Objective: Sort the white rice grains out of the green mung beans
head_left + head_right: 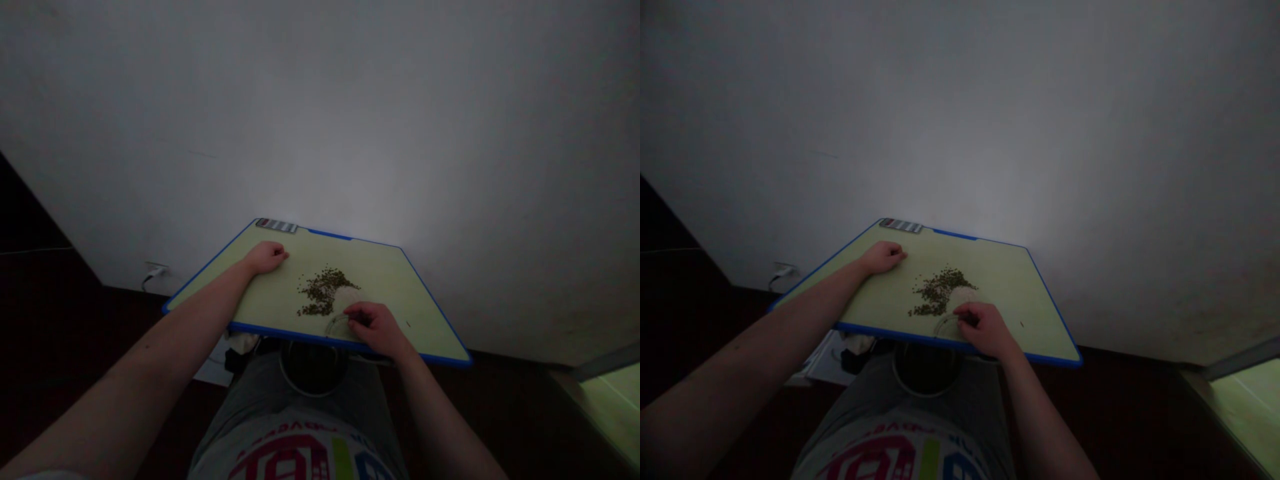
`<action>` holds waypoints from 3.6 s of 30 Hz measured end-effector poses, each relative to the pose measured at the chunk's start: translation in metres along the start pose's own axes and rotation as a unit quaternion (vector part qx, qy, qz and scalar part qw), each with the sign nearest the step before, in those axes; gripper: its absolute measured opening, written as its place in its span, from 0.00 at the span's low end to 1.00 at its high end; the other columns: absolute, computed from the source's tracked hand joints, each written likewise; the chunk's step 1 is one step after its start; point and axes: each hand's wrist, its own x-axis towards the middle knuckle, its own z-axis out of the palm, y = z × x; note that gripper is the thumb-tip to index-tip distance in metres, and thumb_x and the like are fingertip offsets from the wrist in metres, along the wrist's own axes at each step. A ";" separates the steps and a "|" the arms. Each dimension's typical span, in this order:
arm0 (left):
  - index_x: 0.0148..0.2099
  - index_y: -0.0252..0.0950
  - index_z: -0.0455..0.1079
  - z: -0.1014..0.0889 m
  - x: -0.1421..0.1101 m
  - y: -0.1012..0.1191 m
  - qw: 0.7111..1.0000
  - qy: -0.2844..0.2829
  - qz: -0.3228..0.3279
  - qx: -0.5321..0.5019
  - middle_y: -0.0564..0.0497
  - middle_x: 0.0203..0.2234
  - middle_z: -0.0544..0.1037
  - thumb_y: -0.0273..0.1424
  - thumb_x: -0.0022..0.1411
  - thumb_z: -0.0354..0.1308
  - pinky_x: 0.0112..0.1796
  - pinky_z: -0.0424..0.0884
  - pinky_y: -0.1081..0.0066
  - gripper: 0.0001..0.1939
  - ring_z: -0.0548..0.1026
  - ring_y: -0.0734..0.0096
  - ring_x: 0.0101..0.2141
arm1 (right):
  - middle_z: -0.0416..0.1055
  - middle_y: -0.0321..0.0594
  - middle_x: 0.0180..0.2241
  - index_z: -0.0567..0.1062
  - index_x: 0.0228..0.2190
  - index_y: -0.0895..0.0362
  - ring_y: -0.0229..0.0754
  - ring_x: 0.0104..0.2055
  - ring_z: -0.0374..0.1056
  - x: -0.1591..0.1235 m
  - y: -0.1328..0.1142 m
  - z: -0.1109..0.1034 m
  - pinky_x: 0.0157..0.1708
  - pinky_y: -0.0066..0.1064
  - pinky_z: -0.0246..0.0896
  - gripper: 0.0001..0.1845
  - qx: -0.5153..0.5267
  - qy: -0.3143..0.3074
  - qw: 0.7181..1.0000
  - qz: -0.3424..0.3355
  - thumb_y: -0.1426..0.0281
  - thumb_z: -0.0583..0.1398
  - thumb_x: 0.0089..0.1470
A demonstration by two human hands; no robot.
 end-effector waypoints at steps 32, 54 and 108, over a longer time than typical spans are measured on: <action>0.23 0.35 0.63 0.003 0.001 -0.003 1.000 0.007 0.007 -0.001 0.52 0.18 0.65 0.41 0.56 0.48 0.25 0.53 0.72 0.17 0.62 0.74 0.22 | 0.73 0.37 0.25 0.75 0.32 0.58 0.38 0.26 0.67 0.007 0.009 0.001 0.27 0.29 0.61 0.13 -0.040 0.119 0.991 0.047 0.73 0.55 0.42; 0.23 0.35 0.64 0.000 -0.001 0.000 1.000 0.001 -0.002 -0.001 0.53 0.17 0.65 0.42 0.56 0.48 0.25 0.53 0.72 0.17 0.61 0.74 0.22 | 0.69 0.34 0.21 0.75 0.30 0.58 0.35 0.22 0.62 0.003 0.008 0.000 0.23 0.26 0.55 0.13 -0.034 0.075 0.996 0.033 0.74 0.55 0.40; 0.23 0.35 0.65 0.000 0.000 0.000 1.000 -0.005 -0.007 0.000 0.52 0.17 0.66 0.42 0.56 0.48 0.25 0.52 0.71 0.17 0.61 0.74 0.22 | 0.71 0.36 0.24 0.75 0.32 0.59 0.36 0.25 0.64 0.003 -0.004 0.004 0.24 0.26 0.57 0.12 0.027 0.007 0.996 0.085 0.72 0.57 0.43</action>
